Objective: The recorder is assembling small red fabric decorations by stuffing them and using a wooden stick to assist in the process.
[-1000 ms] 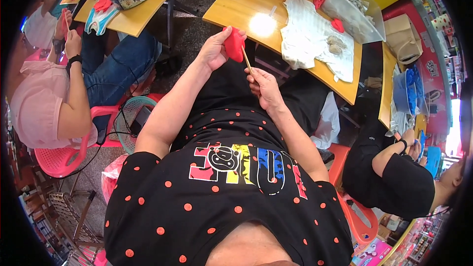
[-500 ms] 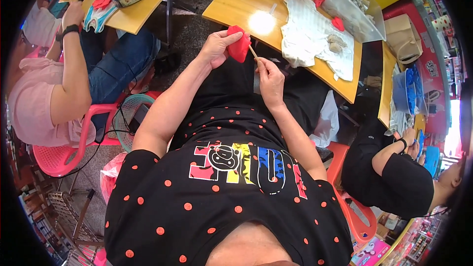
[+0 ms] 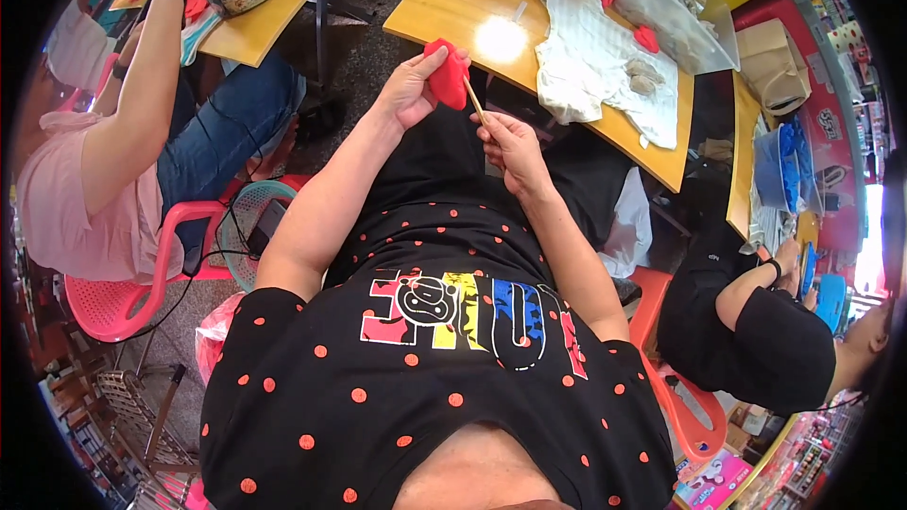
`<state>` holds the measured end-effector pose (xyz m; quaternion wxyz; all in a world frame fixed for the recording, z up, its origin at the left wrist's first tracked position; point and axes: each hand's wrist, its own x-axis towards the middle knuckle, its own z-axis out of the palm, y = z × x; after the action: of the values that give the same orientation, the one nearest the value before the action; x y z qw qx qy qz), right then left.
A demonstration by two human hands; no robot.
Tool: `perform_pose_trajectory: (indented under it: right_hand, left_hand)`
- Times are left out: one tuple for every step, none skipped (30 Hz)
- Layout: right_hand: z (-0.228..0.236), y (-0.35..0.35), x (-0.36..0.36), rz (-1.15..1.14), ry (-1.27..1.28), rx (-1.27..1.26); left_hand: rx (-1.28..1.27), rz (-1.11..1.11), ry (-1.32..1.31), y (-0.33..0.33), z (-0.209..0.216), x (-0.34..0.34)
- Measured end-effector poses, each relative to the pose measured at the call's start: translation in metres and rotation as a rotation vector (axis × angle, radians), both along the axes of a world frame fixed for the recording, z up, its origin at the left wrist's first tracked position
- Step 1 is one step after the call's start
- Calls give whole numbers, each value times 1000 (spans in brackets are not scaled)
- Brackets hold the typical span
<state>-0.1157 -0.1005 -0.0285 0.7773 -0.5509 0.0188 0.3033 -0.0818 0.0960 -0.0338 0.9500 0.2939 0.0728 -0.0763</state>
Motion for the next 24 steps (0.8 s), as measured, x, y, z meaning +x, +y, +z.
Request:
perform_pose_trajectory:
  right_hand:
    - [-2,2,-1,-3,-2,3]
    - [-6,3,-4,-37,-43,-42]
    - [-9,4,-6,-71,-83,-86]
    - [-6,4,-7,-71,-83,-87]
    - [-4,3,-8,-94,-120,-37]
    - [-1,2,-8,-117,-156,11]
    - [3,2,-7,-117,-169,8]
    - [4,2,-7,-117,-170,9]
    - [5,2,-8,-130,-138,-7]
    - [6,1,-8,-144,-108,-25]
    - [6,0,-8,-147,-109,-25]
    - [5,0,-8,-134,-207,-79]
    - [5,0,-9,-117,-303,-132]
    - [5,-2,-9,-116,-302,-132]
    - [5,-6,-9,-114,-394,-275]
    - [6,-8,-9,-113,-485,-418]
    - [6,-9,-9,-114,-483,-417]
    - [7,-10,-10,-122,-518,-474]
    - [9,-11,-10,-130,-554,-533]
    - [9,-12,-10,-132,-553,-532]
    - [10,-13,-10,-128,-583,-574]
    - [10,-14,-9,-125,-613,-615]
    - [11,-14,-9,-127,-613,-614]
    - [12,-14,-9,-113,-623,-639]
  left_hand:
    - [-32,2,9,0,-2,1]
    - [-29,-1,7,1,-6,3]
    - [-109,28,32,3,-10,5]
    - [-191,59,59,4,-10,5]
    - [-192,59,59,8,-10,5]
    - [-166,81,45,13,-9,5]
    - [-139,101,31,16,-8,5]
    - [-138,100,31,15,-8,5]
    - [-135,95,23,13,-8,4]
    - [-132,88,15,10,-7,4]
    - [-133,85,14,9,-5,4]
    - [-106,84,3,10,-3,3]
    - [-78,86,-5,11,-3,1]
    - [-78,86,-4,11,-4,2]
    - [-88,85,-1,11,-5,4]
    - [-97,81,1,12,-6,5]
    - [-95,79,3,12,-7,5]
    - [-84,83,-2,13,-8,5]
    - [-73,86,-6,13,-8,5]
    - [-72,84,-6,13,-8,5]
    - [-66,83,7,12,-8,5]
    - [-59,82,20,12,-5,4]
    - [-58,81,20,11,-3,4]
    - [-25,99,32,10,-1,3]
